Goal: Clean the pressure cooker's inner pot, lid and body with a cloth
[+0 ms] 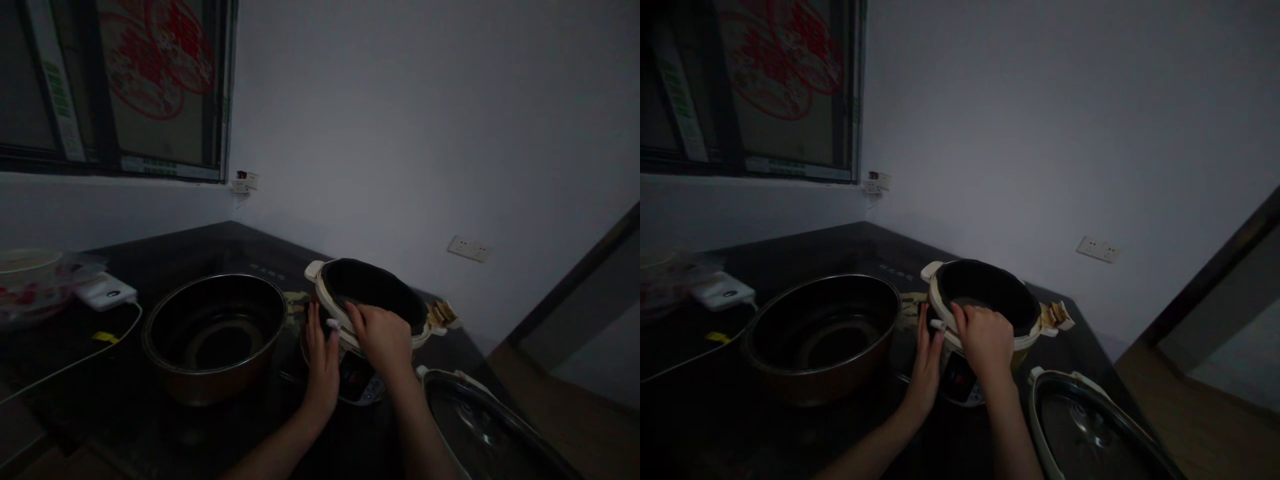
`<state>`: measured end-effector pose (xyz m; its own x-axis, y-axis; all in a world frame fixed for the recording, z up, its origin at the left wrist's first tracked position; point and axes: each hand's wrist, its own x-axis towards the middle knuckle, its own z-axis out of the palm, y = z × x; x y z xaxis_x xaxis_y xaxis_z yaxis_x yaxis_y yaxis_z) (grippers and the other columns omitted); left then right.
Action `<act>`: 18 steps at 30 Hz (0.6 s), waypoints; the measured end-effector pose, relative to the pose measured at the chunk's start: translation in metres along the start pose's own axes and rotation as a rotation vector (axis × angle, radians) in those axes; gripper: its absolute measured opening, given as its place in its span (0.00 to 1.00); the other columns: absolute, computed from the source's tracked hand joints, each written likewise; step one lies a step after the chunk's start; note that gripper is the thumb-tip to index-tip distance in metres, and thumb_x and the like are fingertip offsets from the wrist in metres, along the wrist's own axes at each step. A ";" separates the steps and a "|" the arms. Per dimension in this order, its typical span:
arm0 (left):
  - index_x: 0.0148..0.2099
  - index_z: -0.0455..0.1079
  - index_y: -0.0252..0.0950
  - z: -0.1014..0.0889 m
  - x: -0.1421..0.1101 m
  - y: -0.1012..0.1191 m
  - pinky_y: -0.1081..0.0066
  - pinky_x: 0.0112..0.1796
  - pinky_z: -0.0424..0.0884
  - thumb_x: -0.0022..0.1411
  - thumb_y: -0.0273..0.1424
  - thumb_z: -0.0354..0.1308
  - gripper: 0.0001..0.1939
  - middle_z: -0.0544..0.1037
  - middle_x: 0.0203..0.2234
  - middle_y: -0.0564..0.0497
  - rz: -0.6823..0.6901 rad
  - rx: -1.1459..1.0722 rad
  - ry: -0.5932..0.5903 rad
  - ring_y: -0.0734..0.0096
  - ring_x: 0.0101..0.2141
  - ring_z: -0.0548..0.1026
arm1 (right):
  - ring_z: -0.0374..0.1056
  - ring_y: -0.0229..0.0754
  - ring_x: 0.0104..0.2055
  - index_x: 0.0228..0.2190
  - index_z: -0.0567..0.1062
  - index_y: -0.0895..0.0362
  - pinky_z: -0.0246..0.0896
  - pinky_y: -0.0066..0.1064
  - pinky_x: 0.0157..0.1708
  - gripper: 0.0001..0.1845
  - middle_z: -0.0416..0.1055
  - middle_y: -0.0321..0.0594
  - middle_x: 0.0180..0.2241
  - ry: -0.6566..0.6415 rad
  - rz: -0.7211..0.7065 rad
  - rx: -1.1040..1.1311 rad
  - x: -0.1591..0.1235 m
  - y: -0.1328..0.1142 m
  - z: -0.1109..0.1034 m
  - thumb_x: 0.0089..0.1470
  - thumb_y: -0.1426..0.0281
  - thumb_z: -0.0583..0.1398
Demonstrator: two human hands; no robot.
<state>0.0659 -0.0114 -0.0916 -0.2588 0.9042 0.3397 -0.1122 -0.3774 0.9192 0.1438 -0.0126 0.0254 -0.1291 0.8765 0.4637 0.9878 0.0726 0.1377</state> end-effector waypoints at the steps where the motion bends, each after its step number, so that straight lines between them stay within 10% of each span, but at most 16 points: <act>1: 0.69 0.43 0.37 -0.002 0.009 -0.001 0.62 0.65 0.36 0.69 0.41 0.42 0.31 0.41 0.70 0.46 -0.026 -0.030 0.013 0.68 0.68 0.38 | 0.76 0.42 0.32 0.30 0.81 0.53 0.56 0.28 0.27 0.25 0.80 0.42 0.31 -0.001 0.001 -0.002 0.000 0.000 0.000 0.65 0.59 0.48; 10: 0.51 0.69 0.37 -0.009 0.102 -0.010 0.61 0.58 0.60 0.69 0.38 0.42 0.19 0.75 0.52 0.44 -0.101 -0.105 0.083 0.60 0.56 0.69 | 0.76 0.44 0.32 0.29 0.80 0.52 0.54 0.29 0.26 0.26 0.80 0.42 0.30 -0.021 0.025 -0.018 0.001 -0.001 -0.002 0.65 0.58 0.47; 18: 0.55 0.66 0.38 -0.014 0.081 -0.018 0.59 0.58 0.60 0.70 0.40 0.40 0.20 0.71 0.56 0.43 -0.123 -0.085 0.069 0.61 0.58 0.66 | 0.76 0.43 0.33 0.31 0.81 0.52 0.53 0.28 0.26 0.26 0.79 0.43 0.30 -0.021 0.041 -0.019 0.001 -0.002 -0.002 0.65 0.57 0.47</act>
<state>0.0335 0.0657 -0.0837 -0.3029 0.9301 0.2080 -0.2275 -0.2825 0.9319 0.1421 -0.0130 0.0271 -0.0863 0.8886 0.4505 0.9904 0.0274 0.1355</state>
